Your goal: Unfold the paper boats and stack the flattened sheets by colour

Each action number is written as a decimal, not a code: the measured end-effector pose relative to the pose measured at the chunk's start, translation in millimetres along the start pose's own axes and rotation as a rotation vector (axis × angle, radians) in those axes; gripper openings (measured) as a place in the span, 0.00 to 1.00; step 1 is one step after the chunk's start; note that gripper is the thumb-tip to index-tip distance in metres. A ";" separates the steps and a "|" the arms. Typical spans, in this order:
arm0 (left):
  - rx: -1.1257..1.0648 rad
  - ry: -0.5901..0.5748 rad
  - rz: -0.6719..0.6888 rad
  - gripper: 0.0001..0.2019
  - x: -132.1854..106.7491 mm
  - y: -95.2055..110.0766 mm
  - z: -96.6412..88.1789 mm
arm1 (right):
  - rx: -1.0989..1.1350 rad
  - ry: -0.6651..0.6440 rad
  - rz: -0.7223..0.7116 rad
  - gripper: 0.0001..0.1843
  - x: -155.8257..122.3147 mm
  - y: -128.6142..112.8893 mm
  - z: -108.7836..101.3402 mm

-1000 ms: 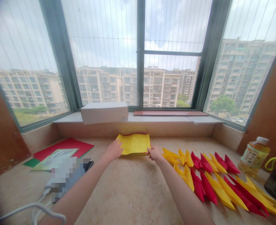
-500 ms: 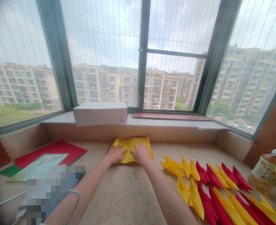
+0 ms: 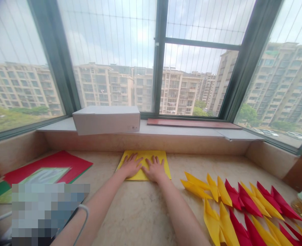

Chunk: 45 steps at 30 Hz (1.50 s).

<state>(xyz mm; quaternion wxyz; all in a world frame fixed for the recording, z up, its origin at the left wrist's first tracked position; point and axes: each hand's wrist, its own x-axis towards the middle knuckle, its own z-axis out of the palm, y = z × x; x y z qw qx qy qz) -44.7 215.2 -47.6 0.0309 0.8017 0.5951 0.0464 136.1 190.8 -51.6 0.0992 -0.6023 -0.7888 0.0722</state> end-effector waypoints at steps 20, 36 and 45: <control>-0.110 -0.113 -0.029 0.26 9.7 -6.4 1.5 | -0.038 0.226 0.166 0.32 28.0 7.9 10.4; -0.068 -0.016 -0.074 0.28 12.3 -10.2 11.0 | -0.006 0.107 0.197 0.33 33.3 14.1 8.4; -0.026 -0.097 -0.085 0.29 11.3 -2.9 0.8 | 0.038 -0.027 -0.292 0.32 10.6 16.3 -4.0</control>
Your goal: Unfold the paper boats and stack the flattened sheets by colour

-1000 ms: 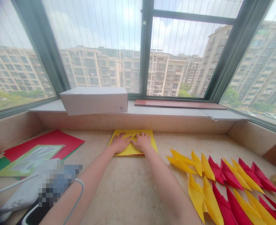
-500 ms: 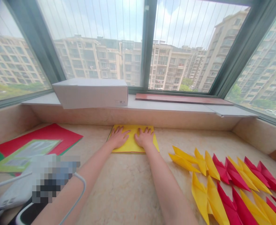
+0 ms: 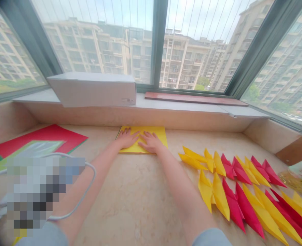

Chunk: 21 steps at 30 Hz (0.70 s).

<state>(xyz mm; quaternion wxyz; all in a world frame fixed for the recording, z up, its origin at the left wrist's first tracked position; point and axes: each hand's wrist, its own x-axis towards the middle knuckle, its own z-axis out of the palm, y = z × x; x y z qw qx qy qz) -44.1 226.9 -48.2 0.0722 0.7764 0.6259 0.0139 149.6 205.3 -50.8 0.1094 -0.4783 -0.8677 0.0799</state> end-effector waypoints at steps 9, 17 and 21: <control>0.022 0.081 0.050 0.28 9.7 -9.9 15.5 | -0.044 -0.048 -0.052 0.38 1.3 7.8 8.9; 0.009 0.134 0.119 0.28 -4.8 -6.0 13.3 | -0.026 -0.132 -0.001 0.38 0.3 4.4 1.8; -0.002 0.085 0.080 0.29 -8.2 -11.9 15.8 | -0.009 -0.095 -0.041 0.36 -0.3 4.4 3.0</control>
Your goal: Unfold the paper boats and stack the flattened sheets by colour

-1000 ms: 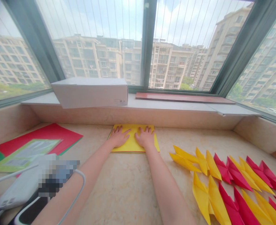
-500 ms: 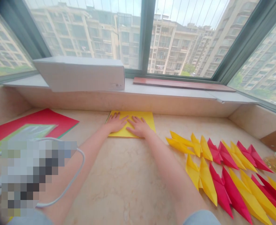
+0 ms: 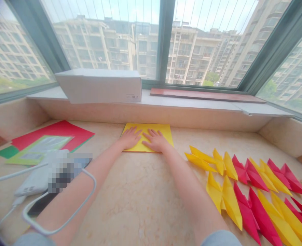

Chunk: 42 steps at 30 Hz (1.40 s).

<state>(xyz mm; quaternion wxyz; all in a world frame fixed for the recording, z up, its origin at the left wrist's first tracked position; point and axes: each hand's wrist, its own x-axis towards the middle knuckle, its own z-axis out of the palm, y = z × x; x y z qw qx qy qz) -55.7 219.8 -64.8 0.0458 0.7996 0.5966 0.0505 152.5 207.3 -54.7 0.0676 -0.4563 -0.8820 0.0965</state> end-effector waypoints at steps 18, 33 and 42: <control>-0.037 0.330 0.238 0.16 -35.9 43.7 -80.8 | -0.153 0.341 0.012 0.15 -122.5 -63.8 -68.1; -0.243 0.451 0.411 0.13 -176.4 83.9 -41.5 | -0.321 0.357 0.635 0.14 -218.4 -5.3 -28.5; -0.391 0.419 0.405 0.15 -191.6 97.8 -25.4 | -0.296 0.423 0.604 0.19 -228.3 -9.1 -37.3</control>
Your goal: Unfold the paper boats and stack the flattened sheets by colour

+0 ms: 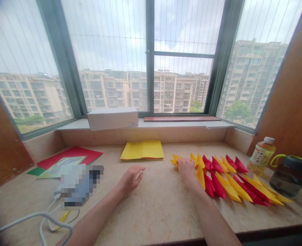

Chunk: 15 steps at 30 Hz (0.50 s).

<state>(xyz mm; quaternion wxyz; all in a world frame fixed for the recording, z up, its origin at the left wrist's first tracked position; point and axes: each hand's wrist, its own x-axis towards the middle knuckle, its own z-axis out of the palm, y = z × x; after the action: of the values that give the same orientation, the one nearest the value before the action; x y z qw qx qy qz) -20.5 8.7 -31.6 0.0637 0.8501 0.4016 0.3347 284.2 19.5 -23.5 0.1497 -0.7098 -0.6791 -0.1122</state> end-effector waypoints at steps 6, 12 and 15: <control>-0.427 0.027 -0.131 0.28 3.7 6.2 7.6 | 0.367 0.412 -0.302 0.15 -17.7 -39.8 -20.4; -1.080 0.005 -0.203 0.33 2.8 32.1 8.7 | 0.578 0.384 -0.709 0.14 -42.0 -101.6 -27.5; -1.186 0.102 -0.297 0.30 3.4 41.7 3.4 | 0.655 0.316 -0.864 0.19 -46.3 -108.2 -28.9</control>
<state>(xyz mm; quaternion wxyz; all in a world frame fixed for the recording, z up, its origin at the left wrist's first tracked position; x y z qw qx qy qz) 9.9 -16.3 -16.8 0.5525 0.5877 0.2636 0.5291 175.2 -30.6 -6.9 0.4026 -0.2582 -0.8767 -0.0515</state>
